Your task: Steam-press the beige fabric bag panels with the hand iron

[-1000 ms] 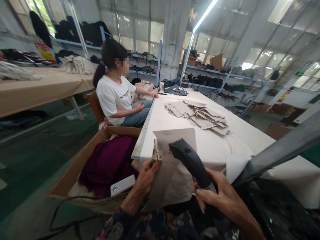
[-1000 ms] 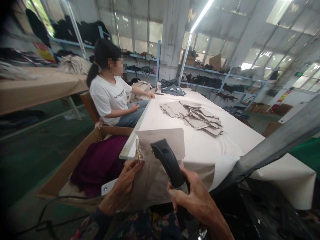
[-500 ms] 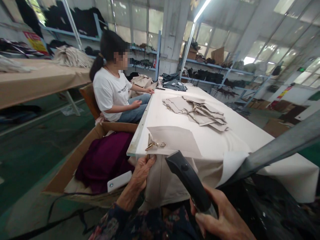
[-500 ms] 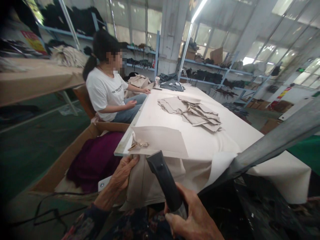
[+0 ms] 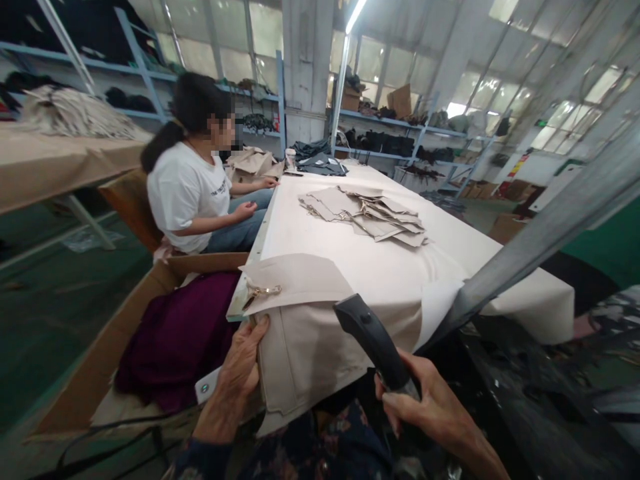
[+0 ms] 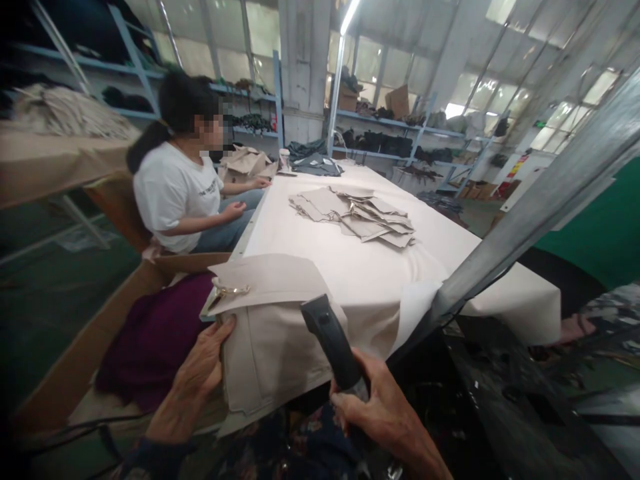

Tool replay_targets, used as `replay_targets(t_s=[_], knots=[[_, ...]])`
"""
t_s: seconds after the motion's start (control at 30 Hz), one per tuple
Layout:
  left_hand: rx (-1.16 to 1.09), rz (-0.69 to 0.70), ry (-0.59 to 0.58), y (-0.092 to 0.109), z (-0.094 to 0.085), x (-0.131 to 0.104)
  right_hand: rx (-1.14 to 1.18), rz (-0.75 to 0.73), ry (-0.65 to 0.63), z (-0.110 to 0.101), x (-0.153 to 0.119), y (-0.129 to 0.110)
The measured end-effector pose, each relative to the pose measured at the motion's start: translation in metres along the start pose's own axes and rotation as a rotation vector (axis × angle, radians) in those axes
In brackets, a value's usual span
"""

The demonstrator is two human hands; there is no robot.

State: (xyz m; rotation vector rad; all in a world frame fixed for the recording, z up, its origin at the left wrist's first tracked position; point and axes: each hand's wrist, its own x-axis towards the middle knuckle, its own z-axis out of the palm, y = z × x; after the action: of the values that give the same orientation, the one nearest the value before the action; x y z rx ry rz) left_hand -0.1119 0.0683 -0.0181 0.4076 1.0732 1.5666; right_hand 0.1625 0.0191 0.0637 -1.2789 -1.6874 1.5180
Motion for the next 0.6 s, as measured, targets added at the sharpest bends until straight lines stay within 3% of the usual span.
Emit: replay_targets(t_s=[0.17, 0.4, 0.6], knots=[[-0.019, 0.016, -0.004, 0.0, -0.004, -0.004, -0.006, -0.014, 0.093, -0.014, 0.003, 0.011], [-0.046, 0.021, 0.006, 0.004, 0.0, -0.007, -0.015, -0.053, 0.064, -0.019, 0.025, 0.017], [-0.152, 0.138, 0.247, 0.034, -0.016, 0.016, -0.078, -0.054, 0.18, -0.038, 0.023, 0.025]])
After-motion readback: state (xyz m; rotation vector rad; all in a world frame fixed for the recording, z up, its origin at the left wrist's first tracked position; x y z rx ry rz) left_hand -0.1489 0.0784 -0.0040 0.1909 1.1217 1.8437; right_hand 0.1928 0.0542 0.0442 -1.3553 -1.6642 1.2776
